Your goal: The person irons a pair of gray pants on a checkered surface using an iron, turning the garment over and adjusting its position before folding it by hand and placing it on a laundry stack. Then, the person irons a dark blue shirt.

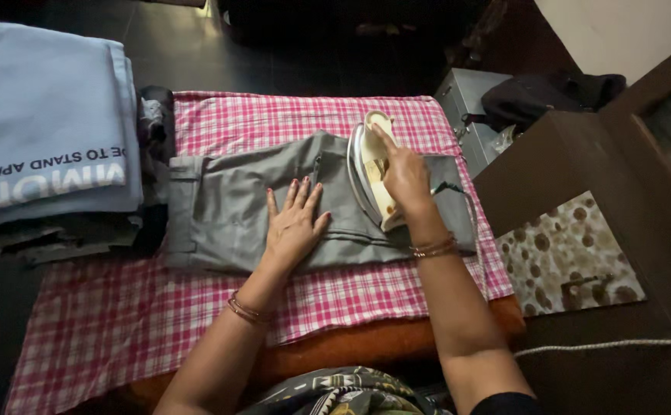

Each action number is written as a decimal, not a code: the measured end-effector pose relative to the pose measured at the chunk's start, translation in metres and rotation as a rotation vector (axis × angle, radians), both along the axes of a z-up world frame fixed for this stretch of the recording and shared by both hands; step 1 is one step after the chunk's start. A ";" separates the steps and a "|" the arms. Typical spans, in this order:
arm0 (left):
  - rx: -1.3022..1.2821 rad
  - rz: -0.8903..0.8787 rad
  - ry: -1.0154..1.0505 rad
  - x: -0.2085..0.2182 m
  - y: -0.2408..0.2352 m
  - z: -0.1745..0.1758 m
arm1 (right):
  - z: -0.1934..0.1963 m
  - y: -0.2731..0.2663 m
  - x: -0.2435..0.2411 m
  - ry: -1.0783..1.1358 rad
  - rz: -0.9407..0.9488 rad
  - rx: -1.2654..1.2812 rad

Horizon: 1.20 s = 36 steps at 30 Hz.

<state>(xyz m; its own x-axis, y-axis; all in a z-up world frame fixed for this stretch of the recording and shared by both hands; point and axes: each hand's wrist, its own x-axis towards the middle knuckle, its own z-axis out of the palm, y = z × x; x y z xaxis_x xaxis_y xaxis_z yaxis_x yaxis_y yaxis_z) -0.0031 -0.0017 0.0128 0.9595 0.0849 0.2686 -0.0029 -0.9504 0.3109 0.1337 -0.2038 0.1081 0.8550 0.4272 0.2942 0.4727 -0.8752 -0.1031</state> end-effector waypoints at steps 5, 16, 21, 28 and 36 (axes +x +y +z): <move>-0.005 0.005 -0.034 -0.001 -0.001 -0.006 | 0.005 -0.018 -0.056 0.081 0.063 0.020; 0.008 0.012 -0.063 0.001 -0.004 -0.005 | 0.026 0.003 -0.092 0.116 -0.001 0.002; -0.006 0.013 -0.043 0.003 -0.003 -0.004 | 0.007 0.033 -0.034 -0.076 0.051 0.098; -0.015 0.019 0.006 0.003 -0.002 -0.007 | 0.001 0.023 -0.026 0.039 0.058 0.029; -0.031 0.012 0.044 -0.001 -0.002 -0.005 | 0.027 -0.036 -0.133 0.244 -0.100 -0.172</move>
